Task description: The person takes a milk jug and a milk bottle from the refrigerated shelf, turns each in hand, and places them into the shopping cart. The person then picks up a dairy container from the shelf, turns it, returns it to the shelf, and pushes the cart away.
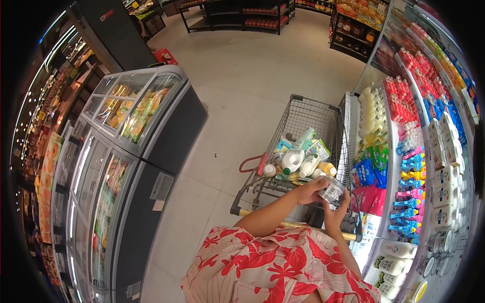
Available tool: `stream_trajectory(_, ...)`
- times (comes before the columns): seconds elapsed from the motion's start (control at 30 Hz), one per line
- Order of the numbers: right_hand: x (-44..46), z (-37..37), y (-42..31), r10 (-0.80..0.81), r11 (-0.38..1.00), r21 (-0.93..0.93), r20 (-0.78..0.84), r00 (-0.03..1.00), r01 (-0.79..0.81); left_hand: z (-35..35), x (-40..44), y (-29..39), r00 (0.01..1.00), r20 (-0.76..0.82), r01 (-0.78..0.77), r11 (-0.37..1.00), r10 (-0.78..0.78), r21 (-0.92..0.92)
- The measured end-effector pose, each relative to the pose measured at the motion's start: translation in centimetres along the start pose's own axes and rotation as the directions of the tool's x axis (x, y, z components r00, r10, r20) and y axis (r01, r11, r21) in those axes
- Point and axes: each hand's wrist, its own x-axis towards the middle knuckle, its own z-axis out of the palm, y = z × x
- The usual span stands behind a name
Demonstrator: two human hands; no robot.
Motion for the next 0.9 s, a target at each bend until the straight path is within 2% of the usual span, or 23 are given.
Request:
stream_trajectory(0.07,0.1,0.1,0.0,0.013,1.000,0.001,0.005,1.000,-0.013,0.1,-0.1,0.0,0.999,-0.027,-0.019,1.000,0.019,-0.001)
stream_trajectory(0.27,-0.2,0.5,1.2,0.039,0.986,0.161,-0.018,0.999,-0.035,-0.3,0.2,-0.2,0.999,-0.036,-0.014,1.000,0.013,-0.009)
stream_trajectory(0.53,0.1,0.6,0.8,0.001,0.995,0.100,-0.007,1.000,0.000,0.6,0.0,0.7,1.000,-0.015,-0.020,0.999,0.020,-0.034)
stream_trajectory(0.9,0.3,0.4,1.5,0.055,0.984,0.170,-0.003,0.999,-0.053,0.9,0.1,1.0,0.999,-0.034,-0.003,1.000,0.003,0.018)
